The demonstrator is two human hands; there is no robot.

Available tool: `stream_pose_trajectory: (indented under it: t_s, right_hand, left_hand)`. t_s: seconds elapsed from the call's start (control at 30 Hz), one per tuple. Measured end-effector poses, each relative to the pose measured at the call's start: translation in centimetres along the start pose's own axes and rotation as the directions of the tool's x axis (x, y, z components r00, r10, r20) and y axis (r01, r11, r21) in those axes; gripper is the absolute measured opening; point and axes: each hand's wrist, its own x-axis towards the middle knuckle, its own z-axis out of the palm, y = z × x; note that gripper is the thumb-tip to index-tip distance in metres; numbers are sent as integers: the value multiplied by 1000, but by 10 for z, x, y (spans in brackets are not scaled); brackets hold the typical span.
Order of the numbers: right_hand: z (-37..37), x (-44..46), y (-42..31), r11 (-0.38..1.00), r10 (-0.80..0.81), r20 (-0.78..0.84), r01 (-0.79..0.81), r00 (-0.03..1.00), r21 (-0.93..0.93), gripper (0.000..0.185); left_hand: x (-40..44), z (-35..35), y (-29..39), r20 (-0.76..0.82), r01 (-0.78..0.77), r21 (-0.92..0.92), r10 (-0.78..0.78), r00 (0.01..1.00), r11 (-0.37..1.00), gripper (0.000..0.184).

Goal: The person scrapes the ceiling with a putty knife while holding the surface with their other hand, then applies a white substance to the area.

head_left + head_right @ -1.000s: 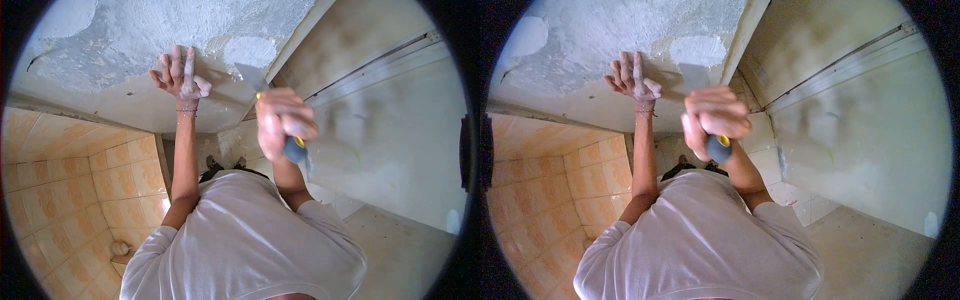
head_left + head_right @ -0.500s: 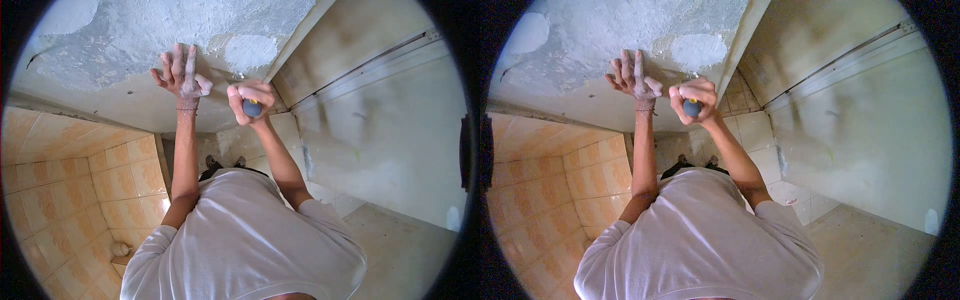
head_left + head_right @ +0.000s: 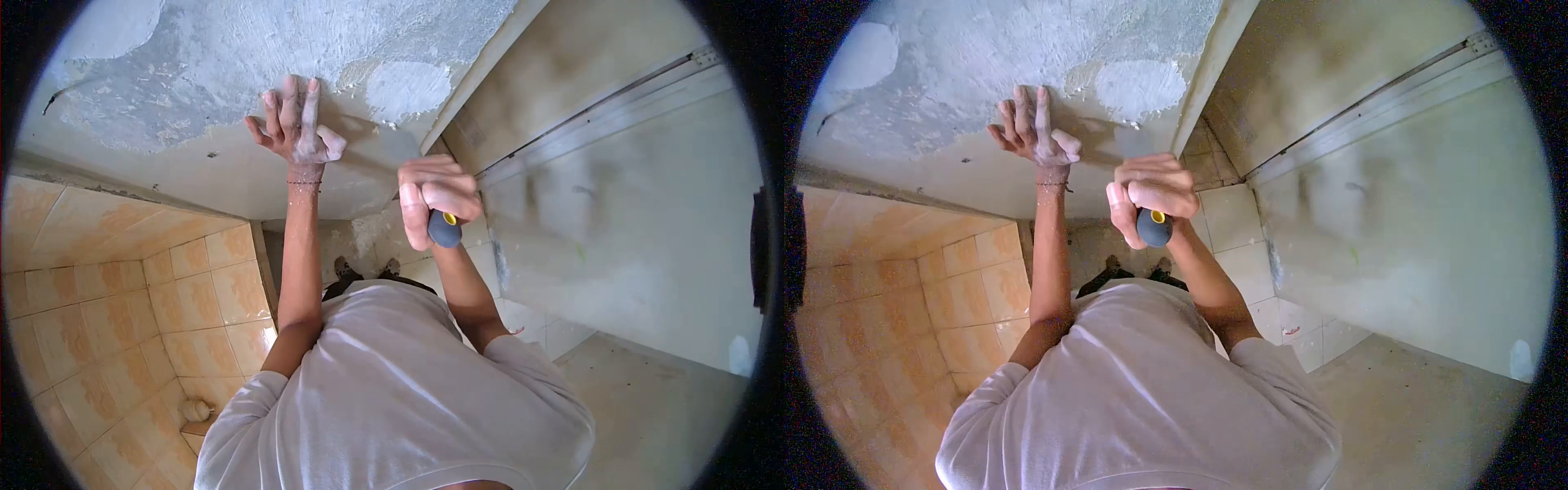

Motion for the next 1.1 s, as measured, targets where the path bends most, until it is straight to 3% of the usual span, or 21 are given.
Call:
stream_pose_trajectory:
  t_s: [0.1, 0.13, 0.3, 0.37, 0.5, 0.57, 0.7, 0.77, 0.9, 0.97, 1.1]
  right_hand:
    - [14, -2, 22, 986, 6, -23, -9, 1000, -165, 37]
    - [15, -15, 34, 977, 92, -13, -93, 996, -190, 37]
    - [10, -8, 6, 994, 101, -89, -105, 991, -40, 35]
    - [2, 15, -11, 998, -28, -1, 28, 1000, 61, 33]
    - [14, 16, 12, 992, -125, -13, 124, 992, -25, 31]
    - [23, -18, 42, 986, 114, -28, -117, 993, -123, 34]
    - [25, -13, 14, 989, 148, -79, -149, 986, -7, 34]
    - [14, 16, -9, 987, 72, -15, -69, 997, 144, 31]
    - [-5, 12, 23, 987, 44, -51, -35, 998, 156, 34]
    - [-9, -14, 52, 907, 371, -148, -392, 917, -155, 40]
    - [-10, -16, 22, 947, 278, -124, -293, 953, -130, 40]
  left_hand:
    - [1, 2, 0, -43, -8, -39, 7, 999, 999, 92]
    - [1, 2, 1, -42, -6, -29, 4, 999, 1000, 92]
    - [2, 0, 0, 12, 19, 23, -19, 1000, 1000, 91]
    - [1, 5, -1, -69, -8, -39, 5, 998, 999, 90]
    - [2, 2, 2, -54, -1, -30, 0, 999, 1000, 89]
    - [2, -1, 4, -11, 40, -10, -40, 999, 999, 90]
    - [3, 2, -2, -27, -2, 10, 2, 1000, 1000, 90]
    - [0, 5, -2, -76, -19, -36, 16, 997, 999, 89]
    - [2, 0, 1, -20, 12, -16, -12, 1000, 1000, 90]
    - [2, 1, 1, -32, 4, -24, -5, 999, 1000, 90]
    - [2, 1, 1, -26, 10, -29, -11, 1000, 1000, 93]
